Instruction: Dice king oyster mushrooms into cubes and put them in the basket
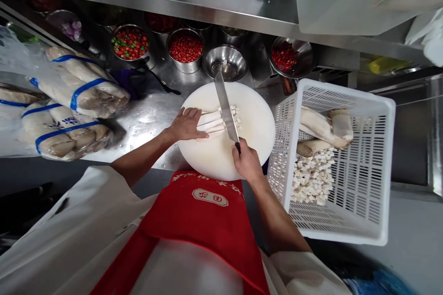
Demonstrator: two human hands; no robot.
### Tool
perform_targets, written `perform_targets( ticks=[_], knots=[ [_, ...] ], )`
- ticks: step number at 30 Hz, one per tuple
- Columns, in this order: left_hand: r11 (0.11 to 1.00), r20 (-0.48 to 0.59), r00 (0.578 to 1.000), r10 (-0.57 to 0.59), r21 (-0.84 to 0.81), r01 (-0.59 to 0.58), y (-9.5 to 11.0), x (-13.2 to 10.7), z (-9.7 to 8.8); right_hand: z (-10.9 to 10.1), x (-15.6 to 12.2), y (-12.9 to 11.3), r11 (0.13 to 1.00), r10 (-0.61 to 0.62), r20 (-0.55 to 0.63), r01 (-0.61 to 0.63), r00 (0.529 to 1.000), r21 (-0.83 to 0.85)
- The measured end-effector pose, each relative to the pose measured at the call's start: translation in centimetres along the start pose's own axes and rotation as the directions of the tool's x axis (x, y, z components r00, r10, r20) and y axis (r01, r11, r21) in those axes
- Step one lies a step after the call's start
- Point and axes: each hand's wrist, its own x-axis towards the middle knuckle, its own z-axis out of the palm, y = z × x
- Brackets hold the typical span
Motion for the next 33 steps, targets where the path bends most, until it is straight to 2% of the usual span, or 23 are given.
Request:
perform_targets(
  ticks=[4, 7, 10, 14, 17, 21, 24, 27, 29, 33],
  knots=[
    [1.0, -0.035, 0.999, -0.01, 0.027, 0.011, -0.3, -0.4, 0.4, -3.0, -2.9, -0.9, 0.999, 0.037, 0.097, -0.039, 0.995, 0.02],
    [0.997, -0.1, 0.995, 0.02, 0.073, -0.012, -0.1, -0.7, 0.9, -3.7, -3.3, -1.3, 0.998, 0.049, 0.194, -0.043, 0.98, -0.038],
    [0.996, -0.125, 0.991, 0.053, 0.079, -0.043, 0.0, -0.8, 0.9, -2.0, -1.6, -1.5, 0.993, 0.049, 0.219, -0.025, 0.974, -0.112],
    [0.996, -0.114, 0.992, 0.057, 0.072, -0.049, -0.2, -0.8, 0.6, 1.8, 1.4, -1.3, 0.993, 0.023, 0.141, -0.007, 0.99, -0.114],
    [0.998, -0.098, 0.994, 0.053, 0.051, -0.048, -0.5, -0.7, 0.5, 2.5, 1.6, -1.0, 0.998, -0.003, 0.079, 0.007, 0.997, -0.055],
    [0.998, -0.129, 0.99, 0.06, 0.018, -0.058, -0.8, -0.7, 0.7, 0.2, -1.2, -1.3, 0.998, 0.046, 0.06, -0.048, 0.997, 0.035],
    [0.997, -0.139, 0.988, 0.073, 0.049, -0.067, -0.8, -0.8, 0.8, -2.0, -3.4, -2.0, 0.996, 0.066, 0.138, -0.072, 0.988, 0.045],
    [0.995, -0.137, 0.987, 0.088, 0.056, -0.081, -0.8, -0.7, 0.8, -2.6, -3.9, -2.7, 0.998, 0.066, 0.209, -0.062, 0.976, -0.023],
    [0.994, -0.144, 0.984, 0.103, 0.061, -0.095, -0.8, -0.7, 0.9, -1.7, -3.0, -3.0, 0.995, 0.063, 0.226, -0.044, 0.972, -0.087],
    [0.993, -0.144, 0.984, 0.105, 0.07, -0.096, -0.9, -0.6, 1.0, 2.0, 0.1, -2.9, 0.988, 0.035, 0.186, -0.006, 0.982, -0.156]
  ],
)
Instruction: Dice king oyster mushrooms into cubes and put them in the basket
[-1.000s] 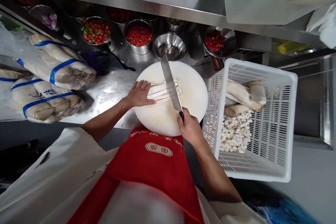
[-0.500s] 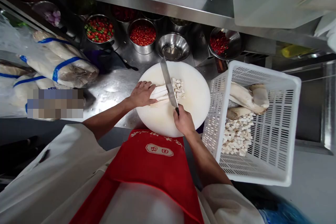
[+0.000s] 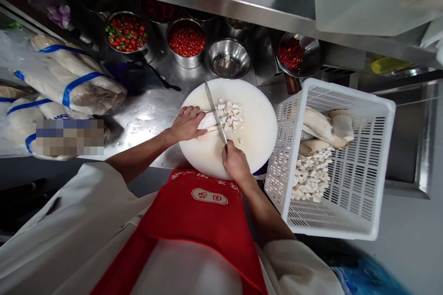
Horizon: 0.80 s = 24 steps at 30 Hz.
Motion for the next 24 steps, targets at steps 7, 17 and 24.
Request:
perform_targets(
  ticks=[7, 17, 24],
  knots=[
    [0.982, -0.007, 1.0, 0.0, -0.187, -0.002, -1.1, -0.1, -0.4, 0.4, -1.6, 0.6, 0.988, -0.03, -0.129, 0.049, 0.991, 0.149],
    [0.959, -0.145, 0.986, 0.077, -0.26, -0.113, -2.8, 0.2, 2.0, -1.3, -2.9, -0.5, 0.999, 0.009, 0.051, -0.011, 0.999, 0.047],
    [0.933, -0.248, 0.96, 0.126, -0.299, -0.2, -3.4, 0.1, 2.2, 2.3, -0.2, -0.6, 0.993, -0.019, -0.104, 0.031, 0.994, 0.117]
  ],
)
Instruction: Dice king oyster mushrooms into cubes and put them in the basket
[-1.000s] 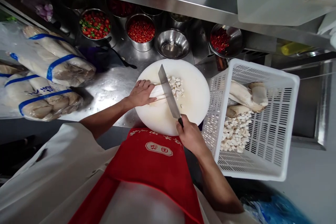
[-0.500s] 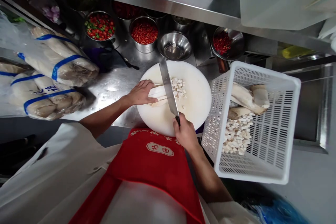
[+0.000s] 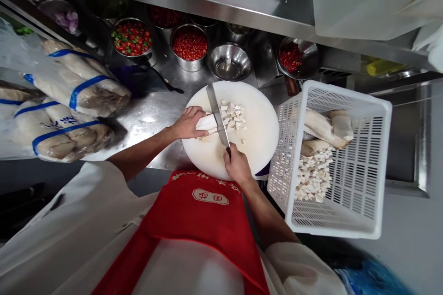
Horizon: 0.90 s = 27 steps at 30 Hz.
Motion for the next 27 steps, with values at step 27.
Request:
perform_targets(
  ticks=[27],
  knots=[
    [0.946, -0.168, 0.948, 0.272, -0.135, -0.296, -2.5, -0.1, 0.8, 0.1, -3.0, -2.1, 0.994, 0.073, -0.076, -0.067, 0.994, 0.082]
  ],
)
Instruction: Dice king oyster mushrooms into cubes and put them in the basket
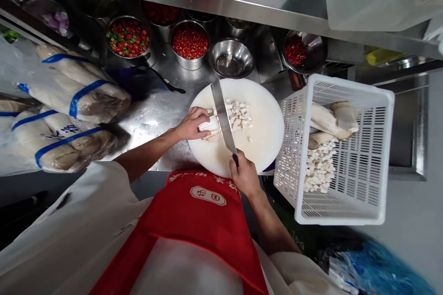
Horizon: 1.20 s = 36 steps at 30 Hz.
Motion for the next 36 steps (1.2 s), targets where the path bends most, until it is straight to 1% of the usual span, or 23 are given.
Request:
perform_targets(
  ticks=[4, 7, 9, 11, 13, 15, 18, 20, 21, 23, 26, 29, 32, 36],
  knots=[
    [1.0, -0.028, 0.999, 0.015, 0.004, -0.015, 0.3, 0.1, 0.0, -2.1, -2.4, -1.3, 1.0, -0.009, 0.027, 0.009, 1.0, -0.016],
    [0.999, 0.042, 0.998, 0.037, 0.007, -0.037, 0.4, 0.4, 0.4, -3.4, -2.8, -2.0, 1.0, -0.001, 0.113, 0.004, 0.994, -0.028],
    [0.999, 0.104, 0.994, 0.033, 0.006, -0.034, 0.3, 0.5, 0.7, -4.2, -2.5, -2.5, 0.998, 0.038, 0.175, -0.029, 0.984, -0.055],
    [0.999, 0.133, 0.99, 0.036, -0.004, -0.036, 0.0, 0.5, 1.0, -4.5, -1.6, -2.8, 0.995, 0.074, 0.215, -0.057, 0.974, -0.086],
    [0.998, 0.144, 0.988, 0.054, -0.02, -0.052, -0.3, 0.5, 1.2, -3.6, -0.5, -2.7, 0.992, 0.085, 0.231, -0.062, 0.969, -0.107],
    [0.997, 0.15, 0.986, 0.071, -0.033, -0.067, -0.5, 0.5, 1.4, -1.7, 0.6, -2.2, 0.993, 0.072, 0.213, -0.049, 0.974, -0.11],
    [0.997, 0.149, 0.987, 0.067, -0.036, -0.063, -0.4, 0.6, 1.5, 1.8, 1.5, -1.0, 0.997, 0.023, 0.115, -0.014, 0.993, -0.076],
    [0.999, 0.134, 0.99, 0.05, -0.026, -0.047, -0.3, 0.5, 1.3, 3.1, 1.5, -0.4, 0.999, -0.011, 0.066, 0.013, 0.998, -0.037],
    [0.999, 0.124, 0.991, 0.045, -0.02, -0.043, -0.2, 0.4, 1.1, 3.3, 1.3, -0.3, 1.0, -0.018, 0.049, 0.019, 0.999, -0.017],
    [0.999, 0.09, 0.995, 0.05, -0.017, -0.048, 0.0, 0.1, 0.6, 2.8, 0.5, -0.5, 1.0, -0.009, 0.019, 0.009, 1.0, 0.011],
    [0.998, 0.03, 0.998, 0.052, -0.021, -0.051, 0.1, -0.4, -0.2, 0.8, -1.1, -1.5, 1.0, 0.028, -0.017, -0.027, 0.999, 0.014],
    [1.0, -0.016, 1.0, 0.015, -0.024, -0.015, 0.3, -0.6, -0.4, -1.1, -2.5, -2.5, 0.999, 0.037, 0.002, -0.037, 0.999, 0.003],
    [0.999, -0.026, 1.0, -0.007, -0.05, 0.006, 0.6, -0.6, 0.2, -2.0, -3.2, -2.9, 0.999, 0.032, 0.056, -0.033, 0.998, 0.016],
    [0.995, -0.011, 0.998, -0.058, -0.081, 0.057, 1.0, -0.6, 1.6, -2.5, -3.1, -3.1, 0.999, 0.017, 0.117, -0.021, 0.993, 0.035]
  ],
)
